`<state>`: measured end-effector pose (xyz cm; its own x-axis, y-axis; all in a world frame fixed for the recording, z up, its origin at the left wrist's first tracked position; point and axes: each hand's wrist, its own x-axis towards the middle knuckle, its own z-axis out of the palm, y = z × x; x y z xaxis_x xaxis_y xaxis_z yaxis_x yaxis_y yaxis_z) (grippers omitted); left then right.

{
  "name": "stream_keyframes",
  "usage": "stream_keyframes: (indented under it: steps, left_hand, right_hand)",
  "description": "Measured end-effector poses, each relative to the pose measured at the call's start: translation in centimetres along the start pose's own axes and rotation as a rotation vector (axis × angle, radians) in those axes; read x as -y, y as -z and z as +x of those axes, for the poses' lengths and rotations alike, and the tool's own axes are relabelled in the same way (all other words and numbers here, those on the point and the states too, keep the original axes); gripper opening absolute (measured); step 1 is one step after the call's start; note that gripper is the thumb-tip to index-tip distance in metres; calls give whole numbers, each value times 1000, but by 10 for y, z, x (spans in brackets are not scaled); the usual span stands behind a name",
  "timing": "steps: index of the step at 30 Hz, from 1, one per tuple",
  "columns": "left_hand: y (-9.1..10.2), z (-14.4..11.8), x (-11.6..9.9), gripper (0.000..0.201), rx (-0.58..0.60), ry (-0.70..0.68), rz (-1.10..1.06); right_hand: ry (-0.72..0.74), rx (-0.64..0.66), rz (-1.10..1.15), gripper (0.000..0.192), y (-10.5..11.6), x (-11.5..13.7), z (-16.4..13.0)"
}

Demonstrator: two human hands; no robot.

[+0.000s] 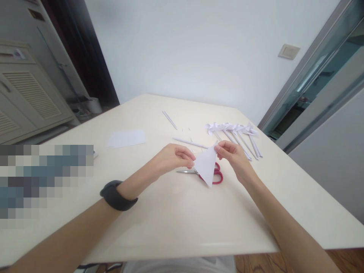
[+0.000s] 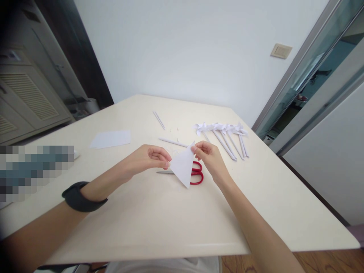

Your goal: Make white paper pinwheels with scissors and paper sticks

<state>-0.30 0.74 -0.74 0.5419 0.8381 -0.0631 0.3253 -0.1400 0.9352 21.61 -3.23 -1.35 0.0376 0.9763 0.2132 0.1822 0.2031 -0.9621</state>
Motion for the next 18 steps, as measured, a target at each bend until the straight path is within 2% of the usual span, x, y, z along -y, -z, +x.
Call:
stream_keyframes:
  steps: [18]
  left_hand:
    - [0,1,-2,15,19,5,4]
  right_hand:
    - [40,-66,16,16,-1,-2,1]
